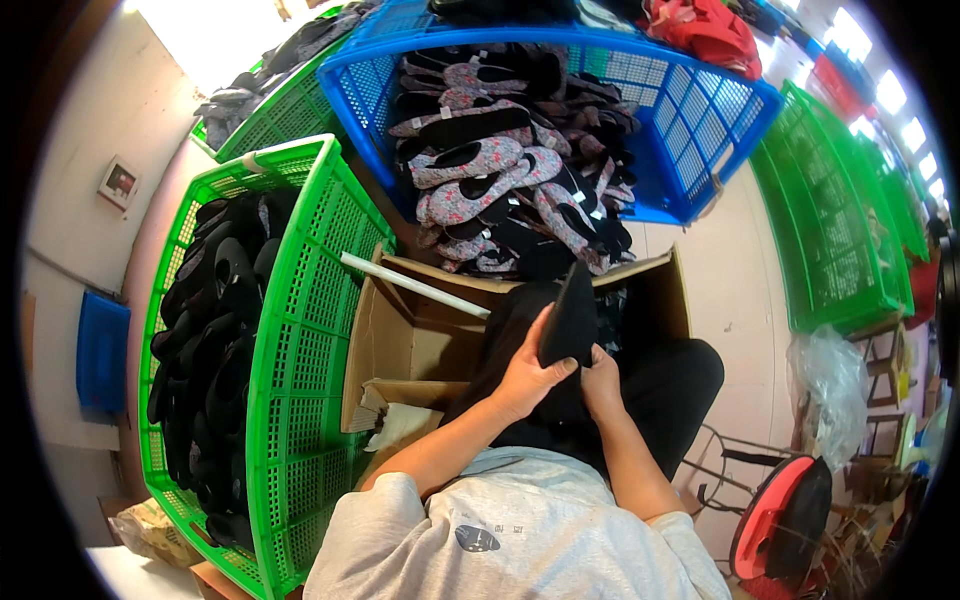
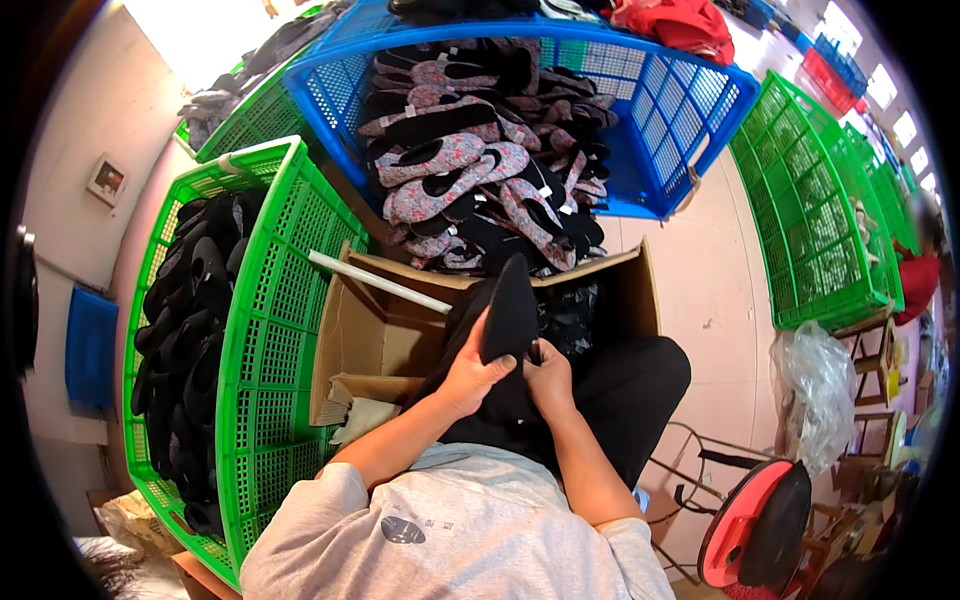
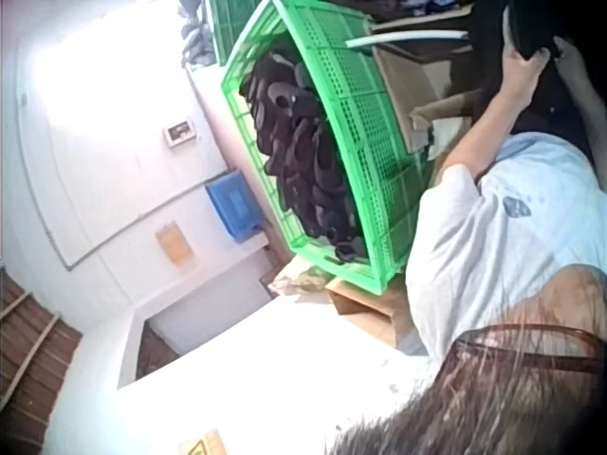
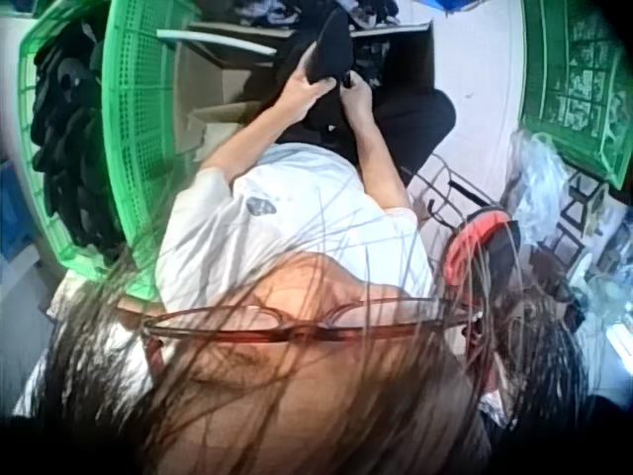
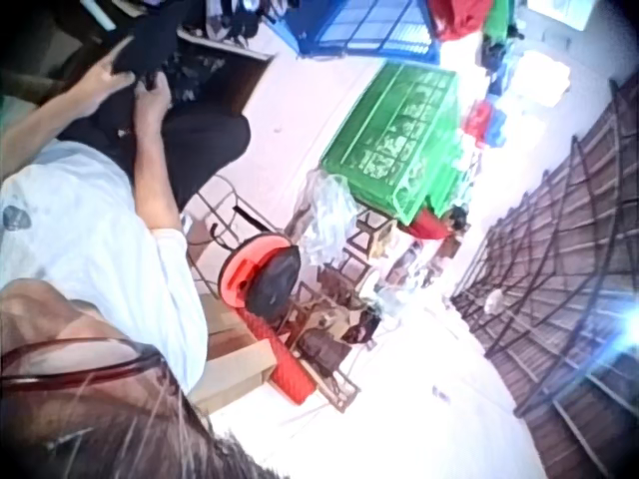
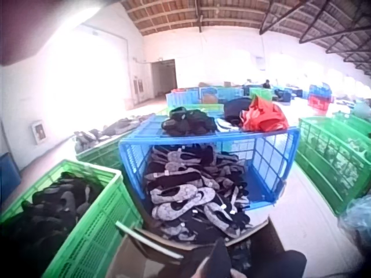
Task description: The person sits on the floor and assembles slippers by hand. They pick up a slipper upper and a sole, align them, and press the edges together to attach the parts. The person repeats this process for multiple slippers, handling them one at a time.
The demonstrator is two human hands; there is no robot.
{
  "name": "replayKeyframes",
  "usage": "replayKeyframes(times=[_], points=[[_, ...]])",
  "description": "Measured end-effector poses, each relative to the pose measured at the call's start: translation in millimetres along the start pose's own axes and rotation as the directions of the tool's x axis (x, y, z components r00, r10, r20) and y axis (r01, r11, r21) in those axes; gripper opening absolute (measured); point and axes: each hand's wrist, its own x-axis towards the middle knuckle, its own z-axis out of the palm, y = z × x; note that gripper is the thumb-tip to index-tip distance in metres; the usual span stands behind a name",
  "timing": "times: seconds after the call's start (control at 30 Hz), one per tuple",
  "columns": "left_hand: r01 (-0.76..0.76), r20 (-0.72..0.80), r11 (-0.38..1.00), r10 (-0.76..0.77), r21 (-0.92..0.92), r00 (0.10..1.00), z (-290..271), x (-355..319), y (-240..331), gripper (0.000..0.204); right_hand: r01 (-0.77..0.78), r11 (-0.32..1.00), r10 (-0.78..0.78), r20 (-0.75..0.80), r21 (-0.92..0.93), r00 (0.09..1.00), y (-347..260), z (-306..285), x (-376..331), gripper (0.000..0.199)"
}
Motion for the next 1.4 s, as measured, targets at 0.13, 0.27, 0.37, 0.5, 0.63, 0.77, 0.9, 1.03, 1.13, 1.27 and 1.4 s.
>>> replayKeyframes(times=[0.13, 0.27, 0.37, 0.5, 0.63, 0.77, 0.9, 1.03, 1.13, 1.27, 1.4], points=[[-0.049, 0.044, 0.996, 0.046, 0.074, 0.998, 4, 0, 23, 0.102, 0.000, 1.000, 0.001, 0.022, -0.028, 1.000, -26, -2, -9, 0.012], [-0.126, -0.008, 0.974, 0.130, 0.186, 0.992, -7, 7, 58, 0.077, 0.261, 0.863, -0.233, 0.118, -0.432, 0.965, -15, -22, -11, 0.022], [-0.041, -0.089, 0.742, 0.134, 0.669, 0.987, -5, -1, 92, 0.048, 0.273, 0.812, -0.269, 0.084, -0.516, 0.959, -7, -34, -11, 0.031], [0.142, -0.172, 0.421, 0.034, 0.896, 0.984, -35, -19, 85, 0.053, 0.260, 0.961, -0.256, 0.048, -0.096, 0.965, -15, -38, -12, 0.024], [0.069, -0.192, 0.877, 0.027, 0.475, 0.981, -42, -34, 101, 0.039, 0.231, 0.964, -0.226, -0.054, 0.129, 0.973, -19, -59, -20, 0.017], [0.148, -0.250, 0.958, -0.086, 0.245, 0.964, -39, -46, 101, 0.034, 0.115, 0.974, -0.089, -0.134, 0.195, 0.987, -3, -61, -10, 0.030], [0.152, -0.320, 0.943, -0.052, 0.296, 0.946, -23, -58, 92, 0.032, -0.064, 0.856, 0.088, -0.023, 0.513, 0.996, 4, -61, -11, 0.041], [0.117, -0.317, 0.939, -0.009, 0.323, 0.948, -23, -65, 83, 0.035, -0.119, 0.921, 0.123, 0.014, 0.371, 0.992, -2, -72, -19, 0.043], [0.141, -0.295, 0.957, -0.063, 0.253, 0.953, -20, -70, 80, 0.035, -0.241, 0.886, 0.322, -0.153, 0.395, 0.934, -8, -56, -23, 0.040], [0.244, -0.223, 0.955, -0.204, 0.170, 0.953, -20, -79, 83, 0.037, -0.134, 0.907, 0.180, -0.080, 0.398, 0.980, 14, -73, -15, 0.036], [0.427, -0.098, 0.770, -0.436, 0.474, 0.895, -28, -85, 120, 0.042, -0.123, 0.875, 0.149, -0.019, 0.467, 0.989, 26, -85, -4, 0.036]])
